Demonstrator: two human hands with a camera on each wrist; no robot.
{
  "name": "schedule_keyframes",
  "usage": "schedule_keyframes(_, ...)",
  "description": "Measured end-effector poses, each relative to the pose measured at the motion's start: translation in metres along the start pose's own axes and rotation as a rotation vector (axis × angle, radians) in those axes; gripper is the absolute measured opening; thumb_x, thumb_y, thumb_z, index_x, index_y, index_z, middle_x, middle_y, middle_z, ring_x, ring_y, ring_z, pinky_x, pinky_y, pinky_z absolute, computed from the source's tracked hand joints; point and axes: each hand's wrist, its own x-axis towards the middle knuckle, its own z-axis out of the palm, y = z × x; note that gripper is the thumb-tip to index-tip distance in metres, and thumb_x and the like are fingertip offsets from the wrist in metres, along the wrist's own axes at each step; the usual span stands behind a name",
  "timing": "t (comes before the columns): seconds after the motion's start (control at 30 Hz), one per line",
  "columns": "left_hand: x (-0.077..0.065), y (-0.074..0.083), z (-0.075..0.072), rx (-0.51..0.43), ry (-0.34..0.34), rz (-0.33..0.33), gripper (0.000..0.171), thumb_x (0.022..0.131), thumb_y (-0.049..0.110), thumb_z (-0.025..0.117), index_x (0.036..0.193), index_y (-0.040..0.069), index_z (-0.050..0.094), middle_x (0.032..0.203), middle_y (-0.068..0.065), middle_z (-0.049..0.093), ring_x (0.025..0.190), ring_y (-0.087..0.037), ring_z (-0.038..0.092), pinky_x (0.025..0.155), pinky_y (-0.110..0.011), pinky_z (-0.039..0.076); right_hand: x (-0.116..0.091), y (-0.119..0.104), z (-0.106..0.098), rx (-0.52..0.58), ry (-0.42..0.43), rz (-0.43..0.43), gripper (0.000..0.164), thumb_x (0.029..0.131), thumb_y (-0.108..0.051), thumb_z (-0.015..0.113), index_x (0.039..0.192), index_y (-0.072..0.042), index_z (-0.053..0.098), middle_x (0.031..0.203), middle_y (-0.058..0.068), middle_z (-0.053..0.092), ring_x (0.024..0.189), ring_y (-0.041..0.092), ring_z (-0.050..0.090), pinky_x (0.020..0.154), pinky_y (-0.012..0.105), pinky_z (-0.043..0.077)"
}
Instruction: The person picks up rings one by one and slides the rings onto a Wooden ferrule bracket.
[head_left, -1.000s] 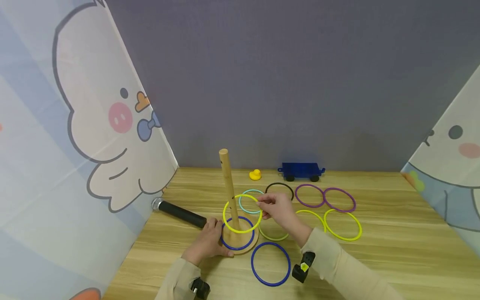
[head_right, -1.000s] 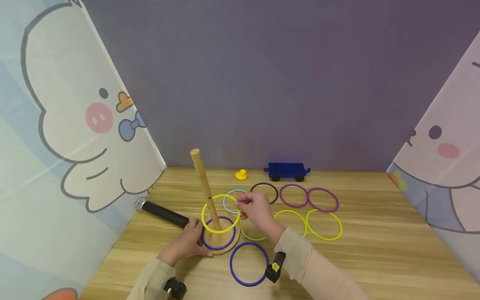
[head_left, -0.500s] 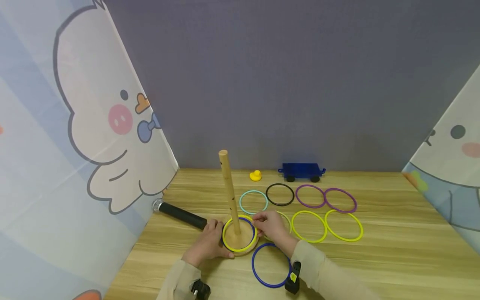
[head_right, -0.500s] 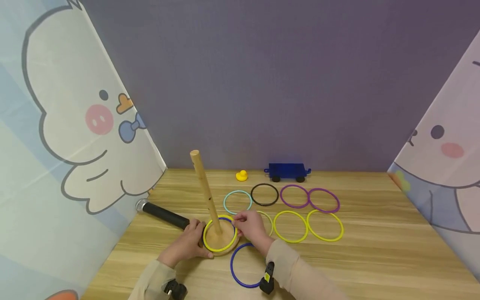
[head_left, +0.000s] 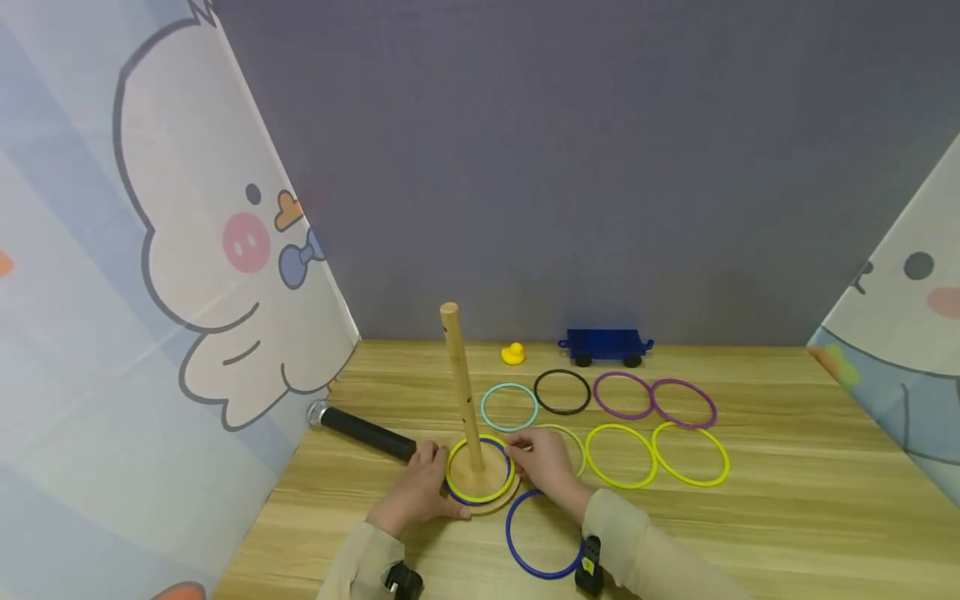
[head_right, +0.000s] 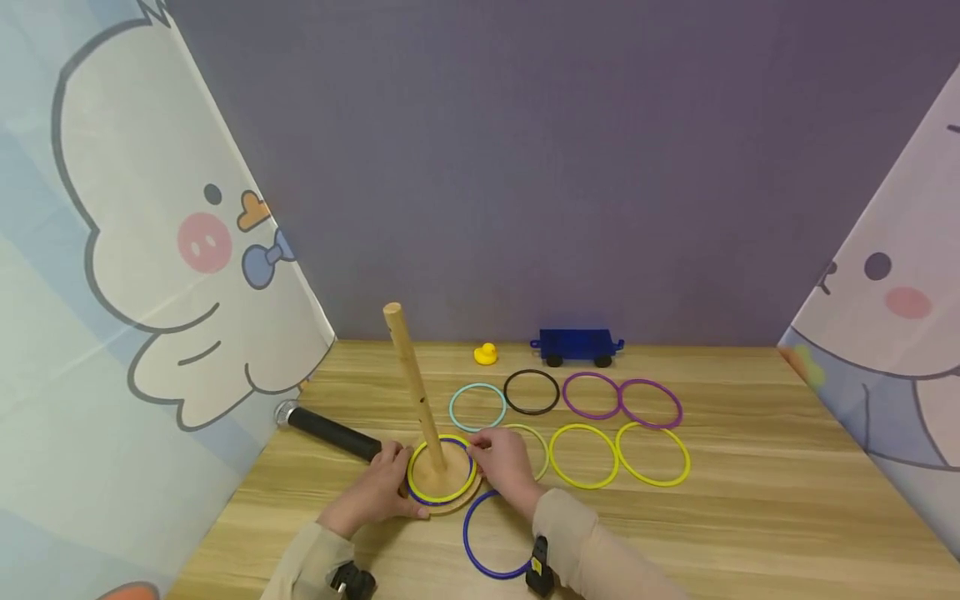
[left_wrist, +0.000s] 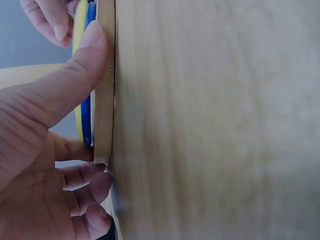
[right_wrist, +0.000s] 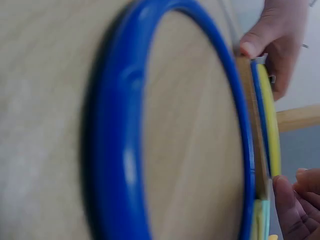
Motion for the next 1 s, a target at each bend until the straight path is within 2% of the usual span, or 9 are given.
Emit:
schedule_keyframes(0.23,0.002,-0.003,0.001,0.018,0.021,0.004,0.107,0.064,0.044,0.090,0.136,-0.016,0.039,0.122,-0.023,0.041,0.111,-0.040,0.043,0.094,-0.054,0.042,-0.012,0.001,-0.022,-0.039,-0.012,-0.043,0.003,0.087,-0.005,0.070,0.086,-0.003,0.072,0.063,0.005,0.063,0.051,0.017,0.058,0.045,0.024,0.047)
schedule_keyframes(0.37,0.002,-0.004,0.001,0.013,0.031,0.018,0.104,0.063,0.043,0.090,0.135,-0.014,0.041,0.120,-0.023,0.042,0.109,-0.041,0.044,0.093,-0.054,0.043,-0.025,0.004,-0.035,-0.070,-0.035,-0.047,0.007,0.086,-0.003,0.071,0.080,-0.007,0.069,0.066,0.000,0.063,0.051,0.014,0.058,0.045,0.024,0.048)
schedule_keyframes(0.63,0.001,-0.003,0.001,-0.016,0.010,-0.003,0.106,0.064,0.041,0.091,0.137,-0.016,0.039,0.126,-0.027,0.040,0.115,-0.044,0.041,0.097,-0.056,0.040,-0.054,0.010,-0.057,-0.074,-0.069,0.035,0.010,0.083,-0.005,0.075,0.079,-0.008,0.066,0.068,-0.002,0.061,0.050,0.015,0.057,0.044,0.025,0.047)
schedule_keyframes(0.83,0.001,-0.002,0.001,-0.024,0.010,-0.015,0.105,0.064,0.041,0.091,0.137,-0.015,0.039,0.124,-0.024,0.040,0.114,-0.042,0.042,0.097,-0.054,0.041,-0.067,0.018,-0.070,-0.230,-0.067,0.087,0.020,0.074,-0.012,0.083,0.077,-0.010,0.064,0.067,-0.005,0.058,0.059,0.010,0.052,0.054,0.023,0.043)
schedule_keyframes(1.0,0.002,-0.003,0.002,-0.008,0.014,-0.016,0.105,0.064,0.042,0.091,0.137,-0.015,0.040,0.124,-0.024,0.041,0.114,-0.042,0.043,0.097,-0.053,0.041,-0.072,0.022,-0.076,-0.253,-0.111,0.095,0.023,0.070,-0.011,0.086,0.076,-0.009,0.064,0.068,-0.004,0.057,0.062,0.011,0.052,0.054,0.023,0.044)
